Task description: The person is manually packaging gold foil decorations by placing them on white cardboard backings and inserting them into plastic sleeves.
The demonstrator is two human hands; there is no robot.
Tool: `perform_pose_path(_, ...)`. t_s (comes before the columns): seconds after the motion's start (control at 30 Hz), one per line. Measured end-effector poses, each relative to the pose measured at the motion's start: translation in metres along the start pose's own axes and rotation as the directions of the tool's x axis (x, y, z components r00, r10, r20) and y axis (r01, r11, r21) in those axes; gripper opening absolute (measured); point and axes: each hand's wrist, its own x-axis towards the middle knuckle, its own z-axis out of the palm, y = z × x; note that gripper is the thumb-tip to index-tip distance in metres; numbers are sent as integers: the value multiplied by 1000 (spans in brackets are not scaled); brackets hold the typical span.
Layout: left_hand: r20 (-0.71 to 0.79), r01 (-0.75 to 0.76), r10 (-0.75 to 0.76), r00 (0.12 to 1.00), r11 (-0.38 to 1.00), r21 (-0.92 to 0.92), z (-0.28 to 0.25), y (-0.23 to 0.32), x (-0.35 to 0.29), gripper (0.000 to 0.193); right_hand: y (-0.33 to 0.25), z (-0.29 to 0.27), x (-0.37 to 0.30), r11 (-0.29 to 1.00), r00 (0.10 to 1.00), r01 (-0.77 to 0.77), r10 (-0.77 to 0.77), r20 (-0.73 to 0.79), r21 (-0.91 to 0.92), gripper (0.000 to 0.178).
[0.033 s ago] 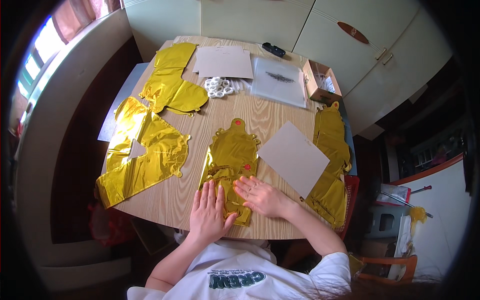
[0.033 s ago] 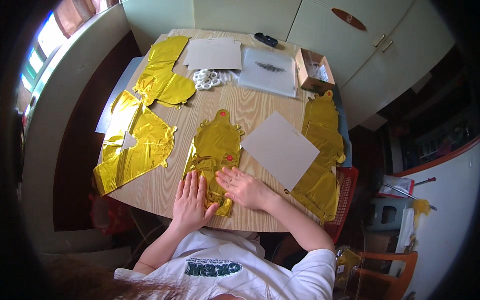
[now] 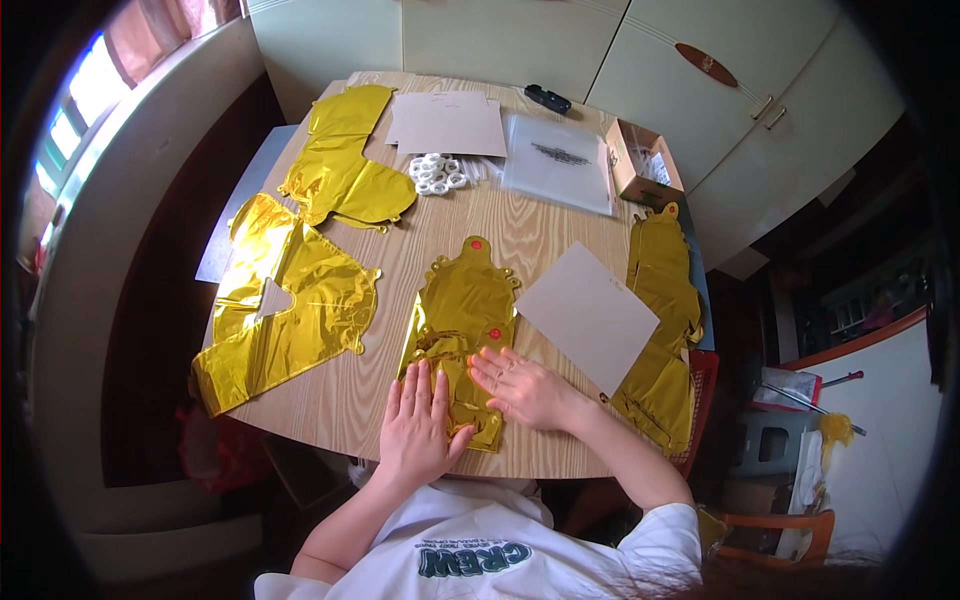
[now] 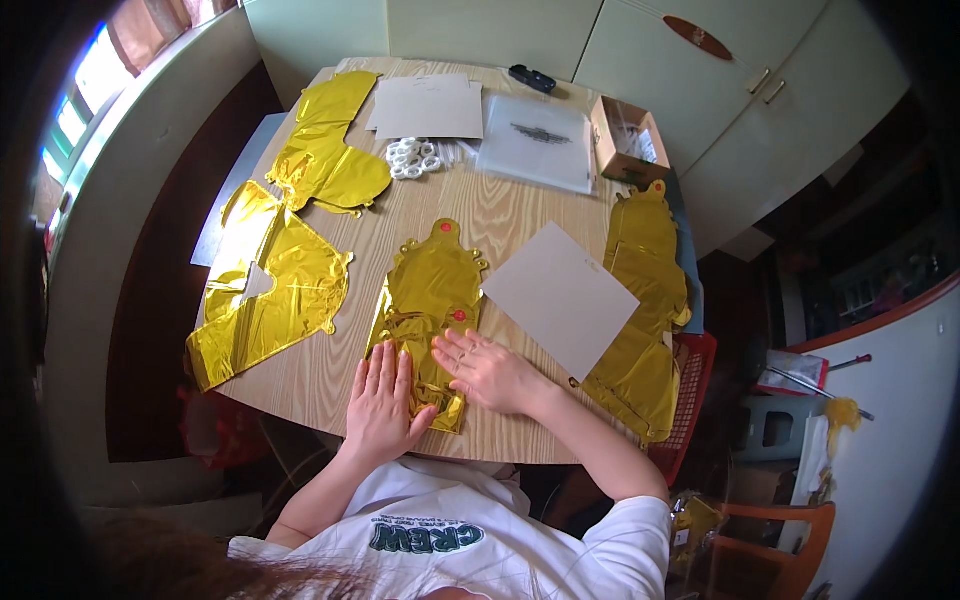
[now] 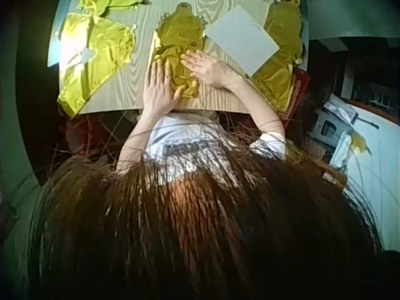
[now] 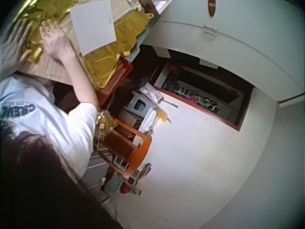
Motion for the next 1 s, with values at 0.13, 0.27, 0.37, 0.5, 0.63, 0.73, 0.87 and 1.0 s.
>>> perform_pose_path(0.13,-4,2,-2,1000,1000,1,1,0,0,84,19,-1,10,999,999,-14,13,-40,-37,52)
perform_pose_path(0.27,-9,3,-3,1000,1000,0,1,0,-1,84,29,-4,15,999,999,-40,39,-35,-26,53)
perform_pose_path(0.37,-8,14,-14,1000,1000,-1,2,0,-1,85,30,-5,17,998,998,-52,50,-47,-35,52)
perform_pose_path(0.5,29,37,-37,999,999,-27,4,0,-2,89,30,-3,17,998,995,-64,63,-80,-9,50)
perform_pose_path(0.63,25,44,-43,999,999,-27,5,0,-4,90,33,-5,21,997,994,-55,60,-96,61,46)
perform_pose_path(0.73,27,50,-49,998,998,-33,6,-2,-7,90,35,-3,22,993,990,-56,69,-124,101,43)
perform_pose_path(0.87,32,64,-62,998,996,-54,1,-9,-13,88,35,0,21,991,985,-67,84,-149,118,41)
perform_pose_path(1.0,1,106,-106,994,994,-34,0,-16,-22,79,35,1,21,990,987,-75,92,-133,122,42)
